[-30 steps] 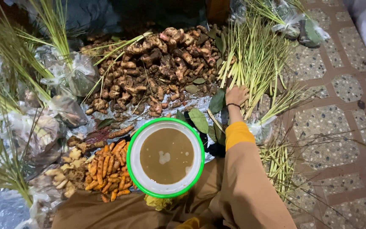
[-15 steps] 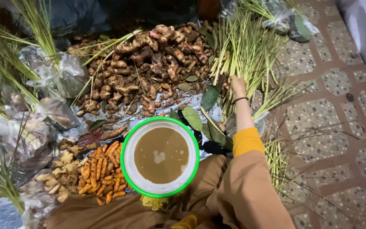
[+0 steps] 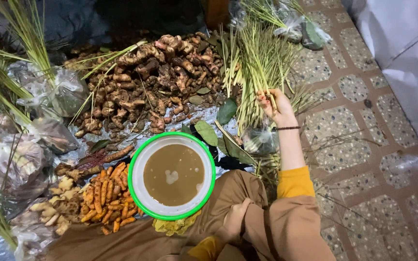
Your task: The person cleans and bundles stalks of lemongrass by hand, peeling away outer layers and placing finished bundles on a wooden table.
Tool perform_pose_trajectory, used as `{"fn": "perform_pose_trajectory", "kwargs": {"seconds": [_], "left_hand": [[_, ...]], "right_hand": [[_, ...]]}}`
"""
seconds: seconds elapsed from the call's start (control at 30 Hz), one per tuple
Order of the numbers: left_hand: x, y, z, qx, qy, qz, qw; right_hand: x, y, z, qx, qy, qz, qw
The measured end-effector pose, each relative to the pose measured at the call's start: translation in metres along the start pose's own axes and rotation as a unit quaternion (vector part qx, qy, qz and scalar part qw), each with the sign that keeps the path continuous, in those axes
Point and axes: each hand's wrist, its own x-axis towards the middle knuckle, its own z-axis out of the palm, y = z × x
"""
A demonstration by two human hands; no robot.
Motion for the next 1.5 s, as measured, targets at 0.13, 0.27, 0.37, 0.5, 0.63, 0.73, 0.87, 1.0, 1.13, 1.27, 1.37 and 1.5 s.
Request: {"fn": "perform_pose_trajectory", "kwargs": {"seconds": [0.13, 0.27, 0.37, 0.5, 0.63, 0.73, 0.87, 1.0, 1.13, 1.27, 1.37, 1.5], "left_hand": [[0.025, -0.037, 0.033, 0.006, 0.1, 0.087, 0.991], [0.049, -0.066, 0.059, 0.031, 0.263, 0.219, 0.939], [0.045, -0.062, 0.057, 0.018, 0.265, 0.19, 0.945], [0.04, -0.061, 0.051, 0.03, 0.268, 0.208, 0.94], [0.023, -0.053, 0.04, -0.087, 0.19, 0.153, 0.966], [0.034, -0.07, 0.05, -0.206, 0.166, 0.111, 0.958], [0.057, -0.109, 0.048, -0.325, 0.23, 0.088, 0.913], [0.005, -0.046, -0.01, -0.494, 0.16, 0.026, 0.854], [-0.049, 0.02, -0.046, -0.502, 0.15, 0.131, 0.842], [-0.074, 0.03, -0.05, -0.458, 0.203, 0.072, 0.862], [-0.106, 0.045, -0.063, -0.433, 0.207, 0.074, 0.874], [-0.118, 0.026, -0.068, -0.347, 0.226, 0.134, 0.9]], "right_hand": [[-0.066, -0.001, 0.022, 0.002, -0.014, -0.005, 1.0], [-0.117, 0.009, 0.018, 0.016, -0.015, -0.052, 0.998], [-0.153, 0.03, 0.006, 0.009, -0.067, -0.065, 0.996], [-0.205, 0.07, 0.002, -0.072, -0.074, -0.095, 0.99], [-0.251, 0.121, -0.013, -0.039, -0.107, -0.076, 0.991], [-0.277, 0.161, -0.022, -0.027, -0.114, -0.058, 0.991], [-0.309, 0.204, -0.029, -0.103, -0.105, -0.016, 0.989], [-0.334, 0.224, -0.016, -0.183, -0.074, 0.013, 0.98], [-0.353, 0.229, 0.02, -0.433, -0.006, 0.018, 0.901], [-0.357, 0.251, 0.021, -0.564, -0.003, -0.083, 0.821], [-0.367, 0.243, 0.041, -0.608, 0.015, 0.009, 0.794], [-0.353, 0.244, 0.027, -0.615, 0.006, -0.107, 0.781]]}}
